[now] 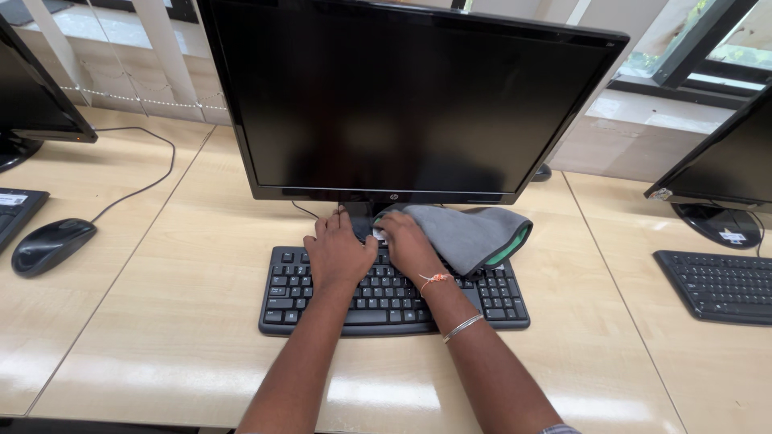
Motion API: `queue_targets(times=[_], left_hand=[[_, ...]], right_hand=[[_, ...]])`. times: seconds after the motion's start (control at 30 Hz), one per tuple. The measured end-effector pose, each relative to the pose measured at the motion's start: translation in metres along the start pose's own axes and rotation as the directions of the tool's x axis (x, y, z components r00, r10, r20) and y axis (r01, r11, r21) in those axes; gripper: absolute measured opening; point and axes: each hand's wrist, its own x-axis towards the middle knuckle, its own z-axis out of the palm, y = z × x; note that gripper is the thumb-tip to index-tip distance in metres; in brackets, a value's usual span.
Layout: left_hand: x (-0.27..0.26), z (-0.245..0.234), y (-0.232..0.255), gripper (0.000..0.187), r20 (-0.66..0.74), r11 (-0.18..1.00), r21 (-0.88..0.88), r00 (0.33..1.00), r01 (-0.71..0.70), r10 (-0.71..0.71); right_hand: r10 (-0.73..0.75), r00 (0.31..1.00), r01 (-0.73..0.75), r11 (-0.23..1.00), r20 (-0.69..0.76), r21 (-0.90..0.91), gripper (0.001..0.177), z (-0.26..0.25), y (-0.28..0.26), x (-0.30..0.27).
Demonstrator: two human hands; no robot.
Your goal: The person wipes a desk and a keyboard with a cloth, picks up the keyboard to wipe its sides, then wipes the screen, frame, and stand of a monitor.
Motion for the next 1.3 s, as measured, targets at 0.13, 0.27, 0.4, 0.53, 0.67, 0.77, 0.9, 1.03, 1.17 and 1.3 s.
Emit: queue_targets(times=[0.13, 0.27, 0.4, 0.53, 0.67, 0.77, 0.9, 1.03, 1.17, 1.3], left_hand=[[0.002, 0.000, 0.000, 0.079, -0.007, 1.000, 0.011, 1.000, -0.002, 0.002], [0.001, 0.000, -0.001, 0.080, -0.018, 1.000, 0.015, 1.000, -0.006, 0.007], [0.000, -0.003, 0.000, 0.082, -0.005, 1.000, 0.017, 1.000, -0.010, 0.010], [0.001, 0.002, -0.002, 0.077, -0.043, 1.000, -0.003, 0.999, -0.019, 0.019], [0.000, 0.005, -0.003, 0.076, -0.045, 1.000, 0.009, 0.999, -0.018, 0.019], [0.002, 0.004, -0.002, 0.077, -0.034, 0.999, 0.031, 0.999, -0.007, 0.008], [-0.001, 0.002, 0.000, 0.078, -0.031, 1.000, 0.015, 1.000, 0.003, -0.003], [-0.001, 0.002, 0.000, 0.078, -0.050, 1.000, -0.018, 0.999, 0.013, -0.014], [0.001, 0.010, -0.004, 0.068, -0.138, 0.999, -0.041, 0.990, -0.007, 0.001], [0.003, 0.018, -0.007, 0.063, -0.177, 0.998, -0.062, 0.984, -0.015, 0.004]], right_hand=[[0.138, 0.990, -0.133, 0.979, 0.021, -0.155, 0.032, -0.015, 0.018, -0.001], [0.122, 0.992, -0.123, 0.984, -0.015, -0.131, 0.029, -0.017, 0.026, -0.002], [0.051, 0.996, -0.059, 0.993, -0.079, -0.105, 0.029, 0.012, 0.013, 0.003], [0.133, 0.991, -0.133, 0.991, -0.011, 0.012, 0.023, 0.033, -0.002, 0.012], [0.092, 0.995, -0.093, 0.996, 0.028, 0.008, 0.028, 0.019, 0.004, 0.016], [0.127, 0.991, -0.123, 0.989, 0.046, -0.084, 0.039, 0.000, 0.015, 0.009], [0.166, 0.986, -0.161, 0.978, 0.023, -0.135, 0.039, -0.011, 0.018, 0.000], [0.079, 0.996, -0.075, 0.993, 0.041, -0.095, 0.030, -0.005, 0.006, -0.003], [-0.011, 0.996, 0.003, 0.996, 0.086, 0.087, 0.033, 0.002, -0.004, -0.007], [-0.088, 0.985, 0.078, 0.994, 0.150, 0.073, 0.041, 0.006, -0.004, -0.004]])
